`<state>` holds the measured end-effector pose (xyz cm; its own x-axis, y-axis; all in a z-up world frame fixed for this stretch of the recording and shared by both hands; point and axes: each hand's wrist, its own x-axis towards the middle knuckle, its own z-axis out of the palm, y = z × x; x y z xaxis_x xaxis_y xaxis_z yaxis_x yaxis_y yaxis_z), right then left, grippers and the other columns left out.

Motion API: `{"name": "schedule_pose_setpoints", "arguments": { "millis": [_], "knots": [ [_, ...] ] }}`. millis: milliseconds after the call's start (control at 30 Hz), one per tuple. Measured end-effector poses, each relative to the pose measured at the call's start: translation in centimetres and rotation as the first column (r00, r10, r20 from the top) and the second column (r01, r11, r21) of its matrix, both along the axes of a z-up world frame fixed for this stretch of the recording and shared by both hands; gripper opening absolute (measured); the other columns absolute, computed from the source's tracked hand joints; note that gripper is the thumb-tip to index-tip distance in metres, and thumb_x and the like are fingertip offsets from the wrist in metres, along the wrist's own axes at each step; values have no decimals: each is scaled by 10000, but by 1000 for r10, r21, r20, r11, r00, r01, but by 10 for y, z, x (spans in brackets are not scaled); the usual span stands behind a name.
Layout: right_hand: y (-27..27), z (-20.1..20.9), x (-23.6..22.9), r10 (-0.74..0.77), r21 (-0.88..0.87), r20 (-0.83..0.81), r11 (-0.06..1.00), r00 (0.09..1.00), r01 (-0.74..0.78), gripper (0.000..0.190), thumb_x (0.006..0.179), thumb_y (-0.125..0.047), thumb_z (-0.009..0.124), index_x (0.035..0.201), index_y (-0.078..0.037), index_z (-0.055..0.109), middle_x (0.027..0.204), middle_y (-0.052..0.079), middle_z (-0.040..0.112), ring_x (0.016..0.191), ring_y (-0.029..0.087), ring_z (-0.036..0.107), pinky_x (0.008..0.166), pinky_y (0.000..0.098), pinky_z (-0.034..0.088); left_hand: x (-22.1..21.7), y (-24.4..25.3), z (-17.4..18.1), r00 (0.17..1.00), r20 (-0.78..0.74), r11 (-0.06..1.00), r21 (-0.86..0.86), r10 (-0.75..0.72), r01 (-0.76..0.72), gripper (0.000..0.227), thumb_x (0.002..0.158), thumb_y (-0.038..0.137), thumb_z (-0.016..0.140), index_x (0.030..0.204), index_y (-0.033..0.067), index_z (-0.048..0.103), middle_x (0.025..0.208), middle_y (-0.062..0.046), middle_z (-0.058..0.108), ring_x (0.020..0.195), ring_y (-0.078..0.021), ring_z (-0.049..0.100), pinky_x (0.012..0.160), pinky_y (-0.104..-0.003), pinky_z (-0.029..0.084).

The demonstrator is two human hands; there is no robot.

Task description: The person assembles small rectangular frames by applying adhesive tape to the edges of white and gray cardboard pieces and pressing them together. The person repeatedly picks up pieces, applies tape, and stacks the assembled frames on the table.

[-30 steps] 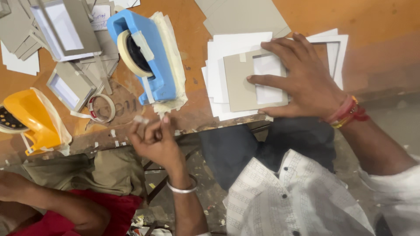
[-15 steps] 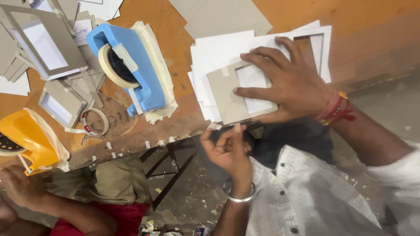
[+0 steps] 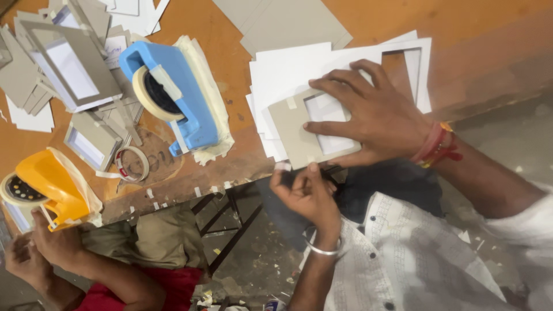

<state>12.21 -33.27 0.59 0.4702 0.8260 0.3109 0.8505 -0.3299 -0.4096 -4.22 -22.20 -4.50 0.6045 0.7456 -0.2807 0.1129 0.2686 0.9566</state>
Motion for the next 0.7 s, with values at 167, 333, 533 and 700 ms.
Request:
{"name": "schedule_pose_setpoints", "arguments": {
  "millis": [167,333,533,700],
  "knots": [
    [-2,-5,-11,29,32,-79,999,996,-27,714,657,-680,792,1231,-263,712,1464,221,513,1309,393,486,1089,616,326,-22,3,-5,999,30,992,127,-12,8,726,914,130,732,1453,110,248,946,-146,724,573,-112,618,444,-208,510],
    [-2,-6,-18,117,142,-249,986,961,-84,675,637,-605,811,1226,-289,720,1461,222,520,1291,394,488,1067,561,349,-27,14,-26,982,181,831,553,-51,-59,821,921,407,797,1462,102,259,1040,-155,700,852,-172,734,626,-228,629],
    [-10,-6,-28,197,256,-460,963,865,-84,725,609,-611,821,1253,-297,707,1497,174,523,1331,364,490,1070,516,386,-25,46,-28,946,273,442,880,-175,-172,975,829,661,707,1470,96,237,990,-94,736,887,-158,778,692,-251,636],
    [-15,-10,-39,86,279,-406,960,910,34,740,591,-628,839,1249,-323,690,1526,181,483,1364,368,457,1101,540,374,-13,36,2,881,417,735,666,-222,-130,959,819,554,804,1497,96,303,1047,-154,710,844,-154,754,599,-210,586]
  ]
}}
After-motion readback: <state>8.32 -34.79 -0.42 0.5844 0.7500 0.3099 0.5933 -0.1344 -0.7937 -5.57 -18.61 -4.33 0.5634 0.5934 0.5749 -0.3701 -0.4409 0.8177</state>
